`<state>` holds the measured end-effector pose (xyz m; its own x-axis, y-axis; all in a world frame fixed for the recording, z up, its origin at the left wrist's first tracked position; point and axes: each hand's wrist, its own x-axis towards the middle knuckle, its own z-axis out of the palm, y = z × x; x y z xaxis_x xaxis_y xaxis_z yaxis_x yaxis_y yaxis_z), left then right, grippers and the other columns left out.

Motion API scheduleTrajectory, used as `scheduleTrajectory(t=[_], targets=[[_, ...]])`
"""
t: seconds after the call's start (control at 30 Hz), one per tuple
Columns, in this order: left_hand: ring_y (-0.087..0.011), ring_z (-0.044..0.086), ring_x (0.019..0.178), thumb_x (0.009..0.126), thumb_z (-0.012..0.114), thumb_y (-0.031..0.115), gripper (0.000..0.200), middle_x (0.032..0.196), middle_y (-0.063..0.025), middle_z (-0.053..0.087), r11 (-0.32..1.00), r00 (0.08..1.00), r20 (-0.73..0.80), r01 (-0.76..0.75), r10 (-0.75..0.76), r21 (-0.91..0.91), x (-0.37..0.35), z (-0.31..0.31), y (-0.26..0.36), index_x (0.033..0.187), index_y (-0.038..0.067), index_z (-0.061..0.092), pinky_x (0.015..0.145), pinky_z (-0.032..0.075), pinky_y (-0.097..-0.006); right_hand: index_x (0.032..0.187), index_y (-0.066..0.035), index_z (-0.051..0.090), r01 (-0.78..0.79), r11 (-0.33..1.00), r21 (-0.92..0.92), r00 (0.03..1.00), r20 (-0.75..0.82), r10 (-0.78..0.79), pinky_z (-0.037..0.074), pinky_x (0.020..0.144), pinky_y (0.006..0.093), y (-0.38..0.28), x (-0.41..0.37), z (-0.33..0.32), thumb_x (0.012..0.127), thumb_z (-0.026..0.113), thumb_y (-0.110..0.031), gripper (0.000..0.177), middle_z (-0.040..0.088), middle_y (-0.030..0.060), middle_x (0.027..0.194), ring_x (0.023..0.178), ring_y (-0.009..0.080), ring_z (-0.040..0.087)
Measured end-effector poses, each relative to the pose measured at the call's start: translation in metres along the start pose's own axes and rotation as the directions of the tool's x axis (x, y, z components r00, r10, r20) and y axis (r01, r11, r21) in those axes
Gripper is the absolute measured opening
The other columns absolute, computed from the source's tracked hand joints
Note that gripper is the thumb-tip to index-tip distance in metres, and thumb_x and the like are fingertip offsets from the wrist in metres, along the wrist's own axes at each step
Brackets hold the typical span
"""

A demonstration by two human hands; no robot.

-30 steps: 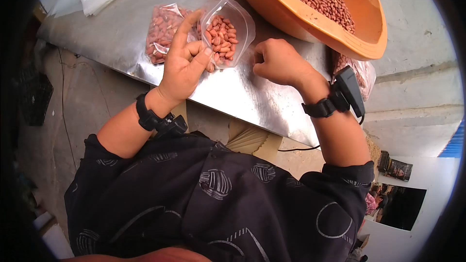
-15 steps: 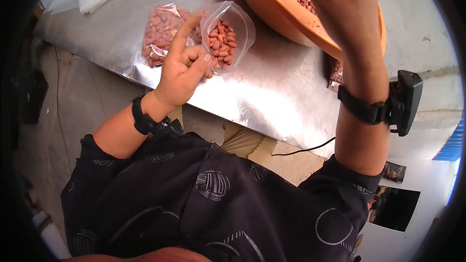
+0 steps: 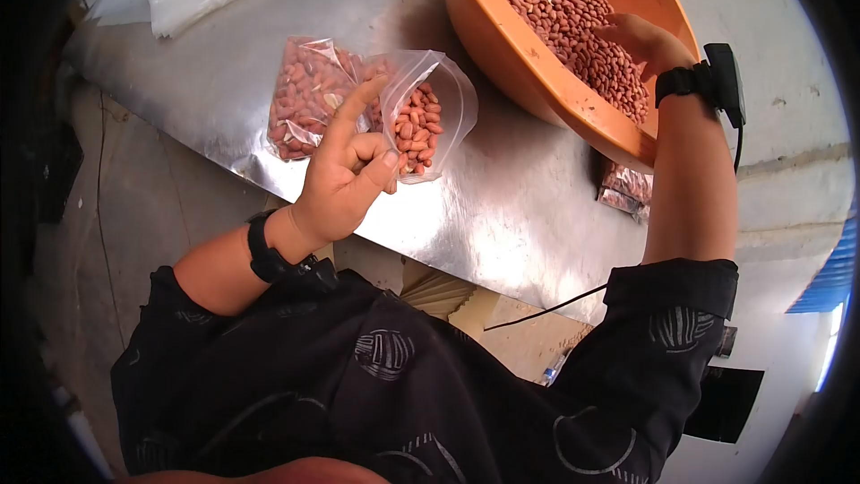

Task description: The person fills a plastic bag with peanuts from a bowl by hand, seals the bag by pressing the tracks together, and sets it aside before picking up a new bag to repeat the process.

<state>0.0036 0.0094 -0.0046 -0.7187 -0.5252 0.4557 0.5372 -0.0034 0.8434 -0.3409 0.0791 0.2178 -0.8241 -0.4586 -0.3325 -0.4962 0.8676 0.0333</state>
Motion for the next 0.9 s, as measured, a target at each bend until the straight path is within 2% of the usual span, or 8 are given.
scheduleTrajectory(t=[0.17,0.3,0.43,0.47,0.6,0.7,0.8,0.9], targets=[[-0.0079,0.049,0.059,0.086,0.049,-0.002,0.064,0.06,-0.0017,0.052,0.999,1.0,0.006,-0.006,0.007,-0.043,0.0,0.003,0.002,0.143,-0.002,0.02,0.066,0.042,-0.0237,0.146,-0.019,0.028,-0.091,0.991,0.101,0.992,0.094,0.082,0.052,0.079,0.0545,0.031,0.014,0.013,0.088,0.055,-0.045,0.069,0.031,0.0135,0.148,0.102,0.0385,0.057],[-0.0078,0.048,0.06,0.086,0.049,-0.002,0.064,0.061,-0.0019,0.052,0.999,0.999,0.01,-0.037,0.038,-0.008,-0.002,0.001,-0.002,0.143,-0.002,0.02,0.066,0.042,-0.0232,0.139,-0.015,0.041,0.027,0.94,0.341,0.986,0.148,-0.082,0.056,0.062,0.0423,0.008,0.012,0.031,0.093,0.053,-0.034,0.052,0.053,0.0083,0.127,0.069,0.0166,0.059],[-0.0079,0.047,0.06,0.086,0.049,-0.002,0.064,0.061,-0.0019,0.051,0.999,0.999,-0.003,-0.04,0.04,-0.029,-0.001,0.0,-0.002,0.143,-0.002,0.021,0.067,0.041,-0.0229,0.126,-0.009,0.055,0.237,0.882,0.407,0.869,0.318,-0.38,0.052,0.068,0.0222,-0.023,0.0,0.049,0.095,0.052,-0.026,0.035,0.062,-0.0002,0.097,0.075,0.0066,0.058],[-0.0079,0.047,0.06,0.086,0.049,-0.002,0.064,0.061,-0.0019,0.051,0.999,1.0,-0.003,-0.026,0.026,-0.044,-0.001,0.0,-0.002,0.143,-0.002,0.021,0.067,0.041,-0.0228,0.121,-0.007,0.058,0.222,0.903,0.368,0.892,0.297,-0.34,0.049,0.071,0.0184,-0.03,-0.007,0.049,0.094,0.054,-0.02,0.03,0.062,-0.0014,0.096,0.079,0.0043,0.058],[-0.0081,0.046,0.06,0.086,0.049,-0.001,0.063,0.061,-0.0016,0.051,0.998,1.0,-0.004,-0.014,0.013,-0.054,-0.001,0.0,-0.001,0.143,-0.001,0.022,0.067,0.041,-0.0234,0.103,-0.008,0.064,0.432,0.785,0.445,0.805,0.203,-0.558,0.043,0.05,0.0189,-0.03,-0.017,0.058,0.09,0.06,-0.016,0.016,0.058,-0.0062,0.076,0.062,0.0008,0.052],[-0.0082,0.045,0.06,0.086,0.05,-0.001,0.063,0.061,-0.0014,0.051,0.999,1.0,-0.004,-0.03,0.029,-0.023,-0.001,-0.002,-0.003,0.143,-0.001,0.022,0.067,0.041,-0.0239,0.102,-0.006,0.063,0.605,0.796,0.032,0.796,0.015,-0.606,0.042,0.048,0.0188,-0.028,-0.012,0.055,0.091,0.059,-0.016,0.016,0.057,-0.005,0.073,0.058,0.0018,0.051],[-0.0085,0.045,0.06,0.086,0.05,-0.001,0.063,0.06,-0.0012,0.05,0.999,0.999,-0.011,-0.041,0.041,-0.016,0.0,-0.002,-0.005,0.143,-0.001,0.022,0.067,0.041,-0.0241,0.102,-0.005,0.062,0.451,0.89,0.065,0.892,-0.057,-0.448,0.039,0.045,0.0189,-0.035,-0.037,0.04,0.092,0.059,-0.017,0.016,0.054,-0.0047,0.069,0.053,0.0026,0.049],[-0.0085,0.046,0.059,0.086,0.05,0.0,0.063,0.059,-0.0011,0.05,0.998,0.999,-0.014,-0.05,0.049,-0.023,-0.002,-0.001,-0.005,0.143,-0.001,0.022,0.067,0.041,-0.024,0.102,-0.005,0.061,0.52,0.81,0.273,0.854,-0.17,-0.491,0.035,0.042,0.0184,-0.031,-0.06,0.034,0.093,0.058,-0.017,0.016,0.05,-0.005,0.067,0.051,0.0026,0.046]])
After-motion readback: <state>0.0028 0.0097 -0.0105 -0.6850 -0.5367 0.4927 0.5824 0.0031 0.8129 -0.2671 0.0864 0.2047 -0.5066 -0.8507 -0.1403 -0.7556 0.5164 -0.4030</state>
